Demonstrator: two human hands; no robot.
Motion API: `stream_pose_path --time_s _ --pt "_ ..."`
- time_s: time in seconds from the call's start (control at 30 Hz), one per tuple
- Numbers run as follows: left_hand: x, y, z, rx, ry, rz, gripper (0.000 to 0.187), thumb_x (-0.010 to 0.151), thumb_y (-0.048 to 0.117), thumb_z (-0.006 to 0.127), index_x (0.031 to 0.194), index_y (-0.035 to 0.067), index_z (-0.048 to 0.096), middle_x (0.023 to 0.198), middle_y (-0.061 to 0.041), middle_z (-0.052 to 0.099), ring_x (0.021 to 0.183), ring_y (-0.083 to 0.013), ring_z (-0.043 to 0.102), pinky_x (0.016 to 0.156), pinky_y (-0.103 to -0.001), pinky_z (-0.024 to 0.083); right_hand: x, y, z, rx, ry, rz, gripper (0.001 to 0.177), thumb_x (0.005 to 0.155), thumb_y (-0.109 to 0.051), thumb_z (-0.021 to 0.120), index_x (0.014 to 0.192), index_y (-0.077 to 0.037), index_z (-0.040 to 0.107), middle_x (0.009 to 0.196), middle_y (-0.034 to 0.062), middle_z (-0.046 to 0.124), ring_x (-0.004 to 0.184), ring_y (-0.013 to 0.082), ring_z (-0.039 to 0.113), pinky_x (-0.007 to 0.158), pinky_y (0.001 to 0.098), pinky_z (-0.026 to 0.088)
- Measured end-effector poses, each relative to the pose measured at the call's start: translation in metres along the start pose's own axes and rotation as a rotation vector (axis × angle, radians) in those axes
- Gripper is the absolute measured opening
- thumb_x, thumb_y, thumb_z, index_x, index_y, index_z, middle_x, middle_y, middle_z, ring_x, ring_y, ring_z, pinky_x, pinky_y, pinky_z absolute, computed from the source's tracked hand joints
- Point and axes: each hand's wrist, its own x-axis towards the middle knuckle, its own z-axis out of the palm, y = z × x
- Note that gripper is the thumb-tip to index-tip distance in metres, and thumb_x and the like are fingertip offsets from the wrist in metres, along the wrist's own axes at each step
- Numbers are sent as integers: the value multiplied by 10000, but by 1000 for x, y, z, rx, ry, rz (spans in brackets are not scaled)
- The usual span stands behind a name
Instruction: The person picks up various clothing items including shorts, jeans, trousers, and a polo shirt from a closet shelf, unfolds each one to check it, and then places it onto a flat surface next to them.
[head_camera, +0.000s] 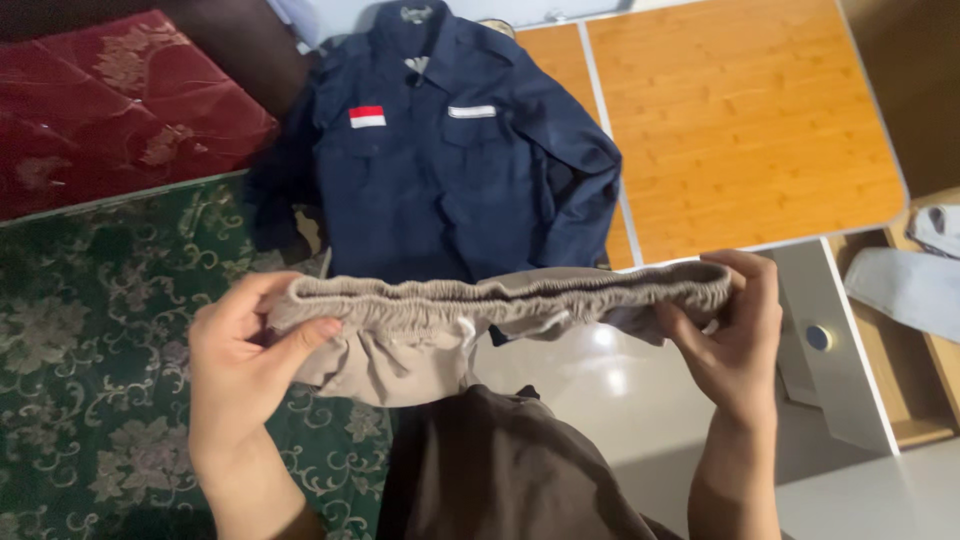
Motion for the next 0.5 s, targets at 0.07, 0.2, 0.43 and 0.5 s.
stream_pose_path --time_s 0.07,0.2,0.43,0.5 --pt "16 -4 -14 21 56 24 325 850 -24 811 1142 -48 671 983 -82 758 878 -81 704 766 -224 557 19 -2 25 -240 18 -35 544 863 24 800 1298 30 474 998 144 711 828 181 699 722 300 570" --pt "61 -23 -34 33 78 24 309 873 -14 797 1150 -56 667 1005 -78 761 904 -84 705 805 -230 565 67 -6 70 -403 -20 -172 540 897 -9 806 1334 23 492 1045 173 737 910 231 743 791 311 575" --pt "193 -124 -47 -45 -23 -58 300 897 17 768 1169 -41 653 1050 -68 751 964 -89 683 851 -239 546 176 40 147 -512 -98 -125 491 893 -72 803 1334 17 606 1071 207 666 909 338 669 794 384 526" --pt "244 -169 -38 -65 -50 8 312 898 30 776 1174 -44 650 1060 -67 737 980 -83 660 865 -252 536 213 75 172 -483 -139 -88 472 921 -85 777 1354 17 618 1097 212 639 936 353 646 819 396 512"
